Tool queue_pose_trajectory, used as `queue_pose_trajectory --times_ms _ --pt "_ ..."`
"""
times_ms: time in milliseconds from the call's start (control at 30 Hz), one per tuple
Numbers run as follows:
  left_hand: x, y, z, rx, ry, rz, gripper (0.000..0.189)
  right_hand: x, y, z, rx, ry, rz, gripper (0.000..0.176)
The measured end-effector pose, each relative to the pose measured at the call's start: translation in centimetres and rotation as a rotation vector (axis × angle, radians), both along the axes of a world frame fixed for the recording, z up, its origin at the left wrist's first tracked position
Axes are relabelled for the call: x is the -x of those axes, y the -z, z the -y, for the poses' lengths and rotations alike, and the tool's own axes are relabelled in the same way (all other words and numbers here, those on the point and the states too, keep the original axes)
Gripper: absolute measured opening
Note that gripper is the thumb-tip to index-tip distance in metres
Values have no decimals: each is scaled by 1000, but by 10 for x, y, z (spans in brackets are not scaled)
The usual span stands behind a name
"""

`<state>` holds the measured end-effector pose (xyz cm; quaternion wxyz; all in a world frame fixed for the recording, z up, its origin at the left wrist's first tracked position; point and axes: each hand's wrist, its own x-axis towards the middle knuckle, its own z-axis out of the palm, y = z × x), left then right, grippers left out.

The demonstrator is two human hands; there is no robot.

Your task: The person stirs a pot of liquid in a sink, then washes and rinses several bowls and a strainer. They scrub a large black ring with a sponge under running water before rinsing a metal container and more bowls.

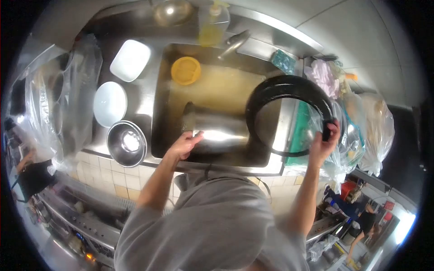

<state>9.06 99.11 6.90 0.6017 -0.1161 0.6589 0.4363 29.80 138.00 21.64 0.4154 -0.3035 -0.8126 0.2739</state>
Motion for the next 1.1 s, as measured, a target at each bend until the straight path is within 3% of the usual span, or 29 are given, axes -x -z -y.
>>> queue_pose_trajectory --times_ms 67,100,433,500,600,667,733,767,867,1100 --pt "-11 44 9 -225 -125 -18 47 -8 -7 3 77 37 -57 45" --pt "-10 50 13 -170 -133 14 45 -12 -11 5 85 49 -97 42" --pt "-3 17 16 -366 -331 56 41 -50 -19 -8 437 251 -440 38" --pt "-5 16 13 -460 -349 82 39 -50 -22 -5 460 262 -427 37" --pt "-7 25 10 -382 -382 212 42 -42 -33 -1 493 254 -402 37" --pt "-10 31 8 -395 -397 268 47 -40 -38 -3 491 232 -446 37" --pt "-8 7 -4 -478 -407 285 62 -25 -56 10 470 261 -410 37" --pt "-21 41 -6 -557 -434 291 54 -20 -63 14 488 265 -424 37" --pt "-26 38 -18 -784 -519 427 45 -19 -71 13 505 227 -434 36" --pt "-24 29 -31 -961 -609 586 47 -14 -77 17 571 227 -431 35"
